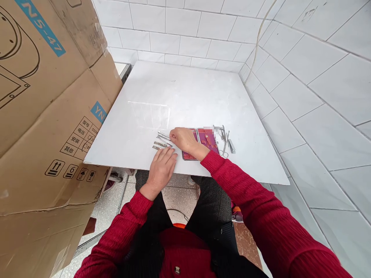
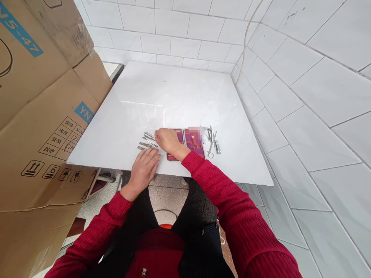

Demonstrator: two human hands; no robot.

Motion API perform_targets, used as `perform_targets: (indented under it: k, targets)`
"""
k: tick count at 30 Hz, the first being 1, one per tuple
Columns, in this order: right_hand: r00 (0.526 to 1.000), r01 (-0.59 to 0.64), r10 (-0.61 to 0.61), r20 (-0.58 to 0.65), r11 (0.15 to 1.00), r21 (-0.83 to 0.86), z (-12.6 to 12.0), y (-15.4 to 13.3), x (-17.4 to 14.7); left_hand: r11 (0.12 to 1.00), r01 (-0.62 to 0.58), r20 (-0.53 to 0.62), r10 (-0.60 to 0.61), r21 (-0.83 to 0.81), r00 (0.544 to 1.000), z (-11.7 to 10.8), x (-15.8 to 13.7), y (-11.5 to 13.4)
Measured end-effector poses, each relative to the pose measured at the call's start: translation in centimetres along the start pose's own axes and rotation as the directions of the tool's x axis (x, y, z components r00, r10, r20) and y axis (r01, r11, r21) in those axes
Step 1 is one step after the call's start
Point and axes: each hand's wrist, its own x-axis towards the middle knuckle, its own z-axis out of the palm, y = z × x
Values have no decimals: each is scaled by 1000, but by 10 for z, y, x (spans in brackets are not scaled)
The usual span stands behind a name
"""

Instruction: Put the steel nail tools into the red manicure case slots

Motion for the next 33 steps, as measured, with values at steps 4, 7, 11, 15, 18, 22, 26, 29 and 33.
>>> perform_targets:
  k: [4, 7, 11, 15, 18, 22, 26, 29, 33]
  targets:
    - [1000, 0, 0, 16, 1000, 1, -3, 3, 2, 993, -88, 33, 90, -75, 995, 11, 11, 15]
    - [997, 54, -55, 51, 998, 33, -3, 2, 1, 988, -95, 75, 105, -123, 992, 17, 19, 19]
    - [996, 51, -55, 65, 997, 56, 0, 2, 2, 984, -75, 109, 93, -162, 990, 22, 22, 18]
    - [999, 18, -20, 37, 999, 46, 4, 3, 7, 987, -70, 77, 82, -148, 994, 23, 21, 18]
    - [999, 18, -19, 47, 999, 38, 5, 1, 9, 988, -63, 76, 75, -142, 994, 24, 20, 19]
    - [996, 28, -26, 85, 999, -20, 2, -4, 10, 989, -40, 89, 53, -141, 995, 25, 19, 19]
    - [994, 40, -32, 103, 996, -79, 0, -9, 10, 990, -44, 89, 57, -136, 994, 26, 18, 19]
    - [994, 48, -40, 100, 996, -79, 0, -9, 10, 991, -48, 81, 58, -125, 995, 27, 17, 19]
    - [998, 18, -17, 66, 1000, -18, 1, -7, 10, 993, -67, 72, 74, -99, 995, 27, 17, 19]
